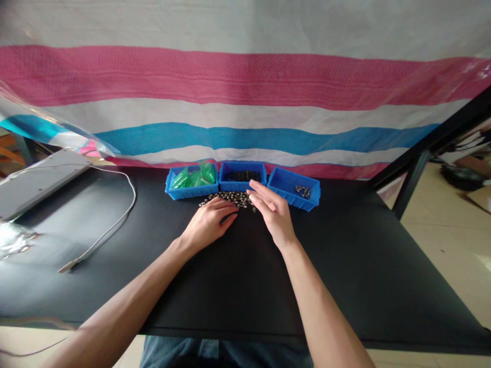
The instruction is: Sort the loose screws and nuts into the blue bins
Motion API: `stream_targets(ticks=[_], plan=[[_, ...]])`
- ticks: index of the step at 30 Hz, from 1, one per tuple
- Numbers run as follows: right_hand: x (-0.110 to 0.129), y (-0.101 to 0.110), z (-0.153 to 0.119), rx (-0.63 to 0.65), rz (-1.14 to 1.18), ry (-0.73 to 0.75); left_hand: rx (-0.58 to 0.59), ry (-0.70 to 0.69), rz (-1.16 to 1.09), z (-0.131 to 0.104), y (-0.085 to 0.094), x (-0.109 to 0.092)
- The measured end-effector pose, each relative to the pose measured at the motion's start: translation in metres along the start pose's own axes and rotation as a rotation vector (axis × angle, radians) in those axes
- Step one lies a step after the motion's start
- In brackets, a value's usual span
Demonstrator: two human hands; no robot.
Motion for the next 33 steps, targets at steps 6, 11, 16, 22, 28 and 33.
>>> stream_targets(ticks=[6,11,16,22,28,33], plan=[[-0.005,0.0,0.001,-0.044,-0.033,-0.013,0.067,-0.028,0.106,-0.002,-0.009,0.002],[-0.003,-0.001,0.001,-0.045,-0.057,-0.031,0.064,0.016,0.096,0.0,-0.007,0.002],[0.002,0.0,-0.001,-0.056,-0.044,-0.039,0.031,0.101,0.033,-0.001,-0.002,0.002],[0.004,0.003,0.001,-0.071,-0.036,-0.041,0.069,0.009,0.004,0.001,0.001,0.004],[0.004,0.004,0.002,-0.074,-0.04,-0.046,-0.097,0.087,-0.143,0.004,0.004,0.002],[0.004,0.004,0.002,-0.065,-0.044,-0.04,-0.195,0.282,-0.36,0.006,0.008,0.0]])
Point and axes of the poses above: each hand's wrist, its own z-axis towards the middle knuckle, its own y-axis out of the back of the hand, x = y × z, the point moved 2 cm from there along z, towards the middle knuckle, and after that the axes turned 9 degrees about -x, right-handed, at the moved point
